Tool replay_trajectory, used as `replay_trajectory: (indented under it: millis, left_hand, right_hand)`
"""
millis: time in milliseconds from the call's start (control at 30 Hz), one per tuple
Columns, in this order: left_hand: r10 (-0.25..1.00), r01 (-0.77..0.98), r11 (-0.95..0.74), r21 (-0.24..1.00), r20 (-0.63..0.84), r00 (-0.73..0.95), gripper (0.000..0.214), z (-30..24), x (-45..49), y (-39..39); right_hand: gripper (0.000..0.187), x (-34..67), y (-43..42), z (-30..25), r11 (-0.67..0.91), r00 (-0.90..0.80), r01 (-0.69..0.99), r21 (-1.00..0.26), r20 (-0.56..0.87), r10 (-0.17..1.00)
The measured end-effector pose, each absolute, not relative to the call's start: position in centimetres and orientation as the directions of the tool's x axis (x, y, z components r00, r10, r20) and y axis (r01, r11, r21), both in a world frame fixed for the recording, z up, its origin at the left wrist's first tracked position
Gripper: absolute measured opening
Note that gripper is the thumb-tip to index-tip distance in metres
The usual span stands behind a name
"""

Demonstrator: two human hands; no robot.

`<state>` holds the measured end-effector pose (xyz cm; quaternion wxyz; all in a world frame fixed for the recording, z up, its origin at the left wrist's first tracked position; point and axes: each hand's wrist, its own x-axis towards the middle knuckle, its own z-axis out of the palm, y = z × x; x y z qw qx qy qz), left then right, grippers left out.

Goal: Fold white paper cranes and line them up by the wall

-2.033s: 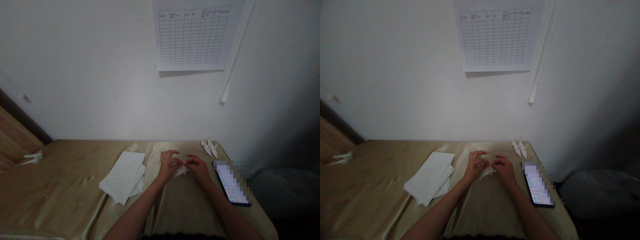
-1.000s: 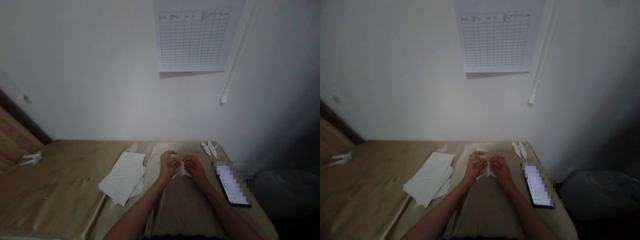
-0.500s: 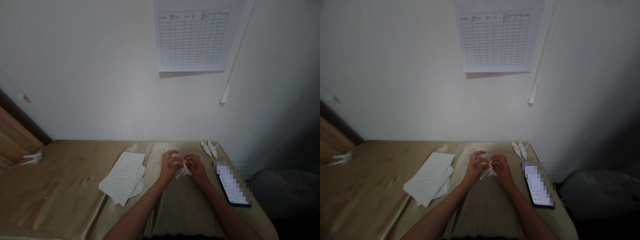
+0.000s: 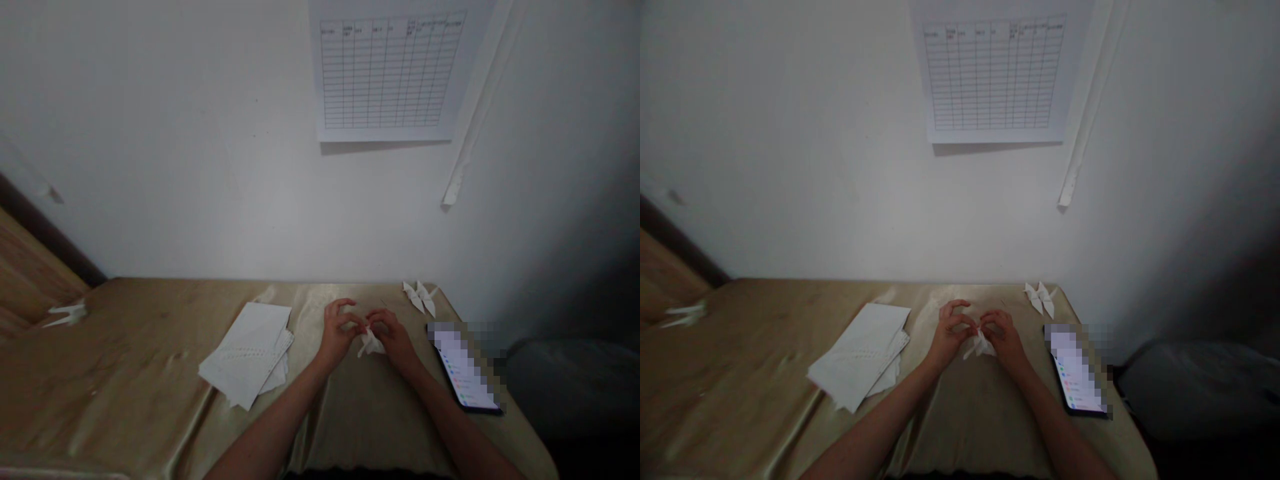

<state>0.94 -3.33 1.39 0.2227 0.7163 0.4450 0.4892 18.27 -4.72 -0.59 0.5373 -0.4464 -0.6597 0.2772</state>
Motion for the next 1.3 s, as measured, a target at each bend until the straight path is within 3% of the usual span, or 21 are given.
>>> replay_trajectory:
  millis: [200, 400, 567, 800, 933, 1100, 1300]
  left_hand:
    - [0.861, 0.44, -0.501, 0.746, 0.484, 0.16, 0.013, 1.2, 0.7, -3.1]
    - [0.872, 0.509, -0.475, 0.718, 0.463, 0.159, 0.014, 1.4, 0.3, -2.7]
    - [0.873, 0.538, -0.473, 0.698, 0.452, 0.182, 0.017, 1.3, 0.3, -2.7]
    - [0.873, 0.545, -0.472, 0.693, 0.455, 0.178, 0.012, 0.7, 0.4, -2.5]
    - [0.877, 0.53, -0.463, 0.71, 0.454, 0.159, 0.012, 0.5, 0.5, -2.4]
    - [0.879, 0.493, -0.46, 0.738, 0.458, 0.134, 0.009, 0.4, 0.7, -2.5]
    - [0.876, 0.459, -0.468, 0.755, 0.464, 0.131, 0.011, 0.8, 0.5, -2.6]
  right_hand:
    - [0.012, 18.8, -4.5, -0.7, 0.473, -0.017, 0.355, -0.806, 0.501, 0.866]
    - [0.01, 19.5, -4.6, -0.6, 0.503, -0.006, 0.58, -0.641, 0.614, 0.789]
    - [0.008, 19.4, -4.7, -0.7, 0.548, -0.088, 0.617, -0.565, 0.642, 0.761]
    - [0.01, 19.0, -4.7, -1.0, 0.553, -0.099, 0.551, -0.625, 0.61, 0.787]
    - [0.039, 18.7, -4.5, -1.6, 0.441, 0.065, 0.459, -0.772, 0.524, 0.85]
    - [0.018, 18.7, -4.1, -1.6, 0.465, 0.026, 0.439, -0.769, 0.528, 0.849]
    - [0.017, 18.9, -4.2, -1.1, 0.477, 0.033, 0.478, -0.738, 0.558, 0.829]
